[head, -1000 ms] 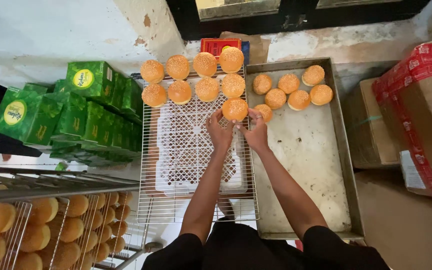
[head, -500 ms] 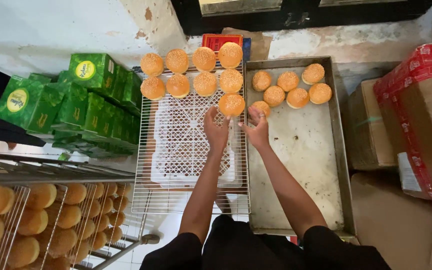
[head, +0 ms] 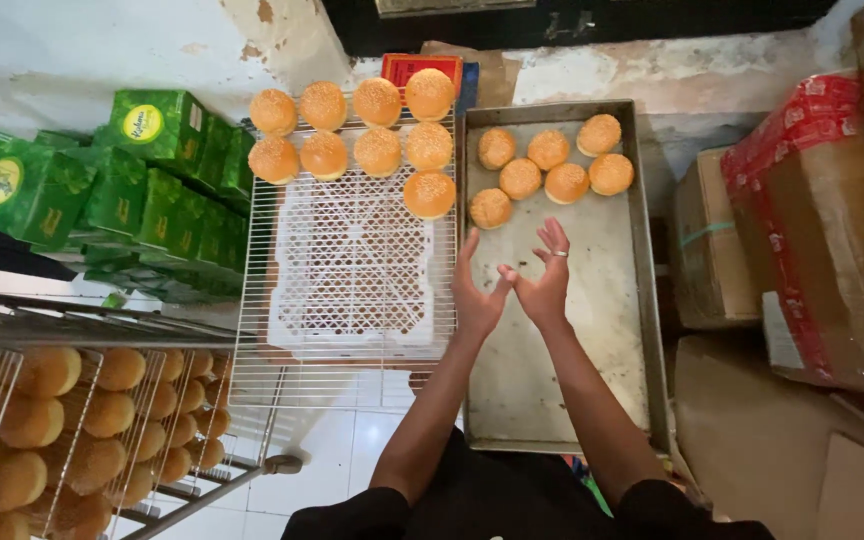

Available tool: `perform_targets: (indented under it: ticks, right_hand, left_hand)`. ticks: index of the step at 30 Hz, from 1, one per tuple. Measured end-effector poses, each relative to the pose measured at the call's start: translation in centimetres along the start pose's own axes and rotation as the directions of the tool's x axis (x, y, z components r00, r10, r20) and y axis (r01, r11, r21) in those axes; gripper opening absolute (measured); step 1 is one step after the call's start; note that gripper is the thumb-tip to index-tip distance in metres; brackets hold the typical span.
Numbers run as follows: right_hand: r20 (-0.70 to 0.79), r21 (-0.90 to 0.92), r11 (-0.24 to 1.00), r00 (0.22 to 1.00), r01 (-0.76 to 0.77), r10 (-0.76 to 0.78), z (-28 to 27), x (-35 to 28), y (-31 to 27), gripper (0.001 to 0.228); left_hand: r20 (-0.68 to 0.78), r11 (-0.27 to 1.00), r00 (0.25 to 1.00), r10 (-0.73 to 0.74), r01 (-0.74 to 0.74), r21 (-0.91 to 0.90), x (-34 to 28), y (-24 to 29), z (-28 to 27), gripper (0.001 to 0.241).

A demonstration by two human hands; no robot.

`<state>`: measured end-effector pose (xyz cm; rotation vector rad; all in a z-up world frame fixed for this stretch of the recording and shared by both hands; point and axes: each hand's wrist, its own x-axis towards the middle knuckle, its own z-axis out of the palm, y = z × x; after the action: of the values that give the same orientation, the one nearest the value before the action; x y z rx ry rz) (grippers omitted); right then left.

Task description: Transferring sesame seed burger buns from a baking tray to a cooling rack.

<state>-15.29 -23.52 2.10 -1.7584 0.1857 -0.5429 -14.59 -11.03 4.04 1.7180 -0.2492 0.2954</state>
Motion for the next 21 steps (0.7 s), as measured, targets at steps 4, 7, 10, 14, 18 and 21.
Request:
perform_targets:
  ticks: [4,7,10,14,18,21]
  right_hand:
    - [-0.009,0.0,1.0,1.0,0.006,-0.006,-2.8,-0.8,0.7,0.11]
    - [-0.003,0.011,1.0,1.0,0.008,-0.008,-4.4,-1.1,1.8,0.109]
    - [0.01,0.01,1.0,1.0,-0.007,0.007,-5.3,-0.9,2.8,0.108]
    - [0.04,0.006,0.999,0.998,-0.045,0.045,-5.5,-0.3,4.7,0.106]
    - [0.071,0.002,0.995,0.992,-0.102,0.102,-3.9,1.3,9.3,0.102]
    - [0.12,-0.022,0.992,0.985,-0.123,0.125,-2.4,3.6,11.4,0.1]
  left_hand:
    - [0.043,0.999,0.999,-0.015,0.017,-0.048,-2.1,-0.7,3.1,0.087]
    - [0.041,0.997,0.999,-0.002,0.005,-0.075,-3.2,-1.6,4.9,0.088]
    - [0.018,0.999,0.999,-0.027,0.028,-0.041,-3.7,-2.8,6.3,0.089]
    - [-0.015,0.993,0.993,-0.117,0.117,0.006,-3.6,-4.7,7.6,0.091]
    - [-0.067,0.988,0.986,-0.154,0.154,0.005,-2.2,-9.6,8.9,0.092]
    - [-0.114,0.979,0.974,-0.196,0.201,0.034,0.1,-11.5,9.2,0.093]
